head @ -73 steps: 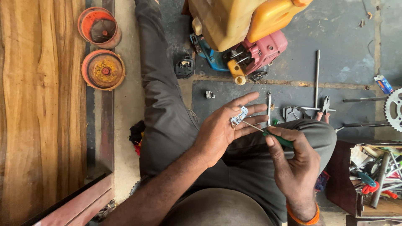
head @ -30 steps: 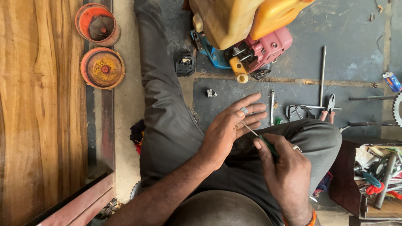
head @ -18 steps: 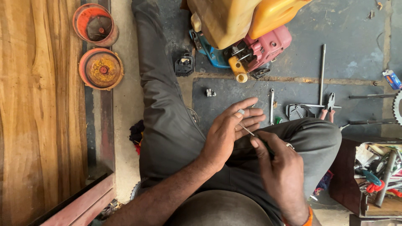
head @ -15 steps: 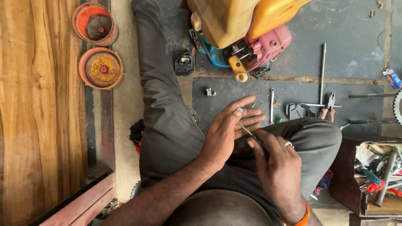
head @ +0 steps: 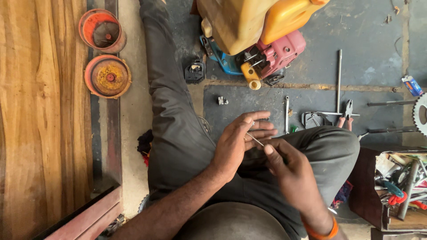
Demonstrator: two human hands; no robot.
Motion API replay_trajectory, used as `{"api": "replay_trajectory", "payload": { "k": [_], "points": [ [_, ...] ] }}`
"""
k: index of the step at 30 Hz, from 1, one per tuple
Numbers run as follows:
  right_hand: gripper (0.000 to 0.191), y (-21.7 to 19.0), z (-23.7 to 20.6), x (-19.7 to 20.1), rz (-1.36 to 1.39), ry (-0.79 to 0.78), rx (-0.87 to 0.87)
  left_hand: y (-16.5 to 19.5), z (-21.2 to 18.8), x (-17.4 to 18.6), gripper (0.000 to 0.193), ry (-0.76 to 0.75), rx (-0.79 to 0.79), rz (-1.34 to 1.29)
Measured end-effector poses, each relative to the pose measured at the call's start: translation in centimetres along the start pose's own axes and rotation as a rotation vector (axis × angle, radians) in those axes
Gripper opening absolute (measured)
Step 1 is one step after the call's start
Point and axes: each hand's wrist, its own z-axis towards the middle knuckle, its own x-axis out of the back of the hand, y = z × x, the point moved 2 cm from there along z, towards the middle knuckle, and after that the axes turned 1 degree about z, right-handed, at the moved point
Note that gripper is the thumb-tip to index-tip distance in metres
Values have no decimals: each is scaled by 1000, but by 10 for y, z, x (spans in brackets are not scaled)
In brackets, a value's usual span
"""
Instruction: The person sits on the floor of a repair workshop servicing the carburetor of a small engine. They use a screwdriver to loosen and tighten screws on the carburetor, handle small screws and metal fittings, turn the carburetor over, and work on its parts while holding it in their lap.
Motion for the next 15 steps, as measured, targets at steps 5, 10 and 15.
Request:
{"api": "replay_trajectory", "payload": {
  "k": [5,10,15],
  "points": [
    [22,27,14,-3,718,-281,-408,-10,-4,-2,47,28,32,229],
    [24,21,6,-13,45,-22,218,-22,-2,2,43,48,-38,232],
    [21,21,0,-31,-790,202,525,-44,1,16,42,117,-108,255]
  ]
}}
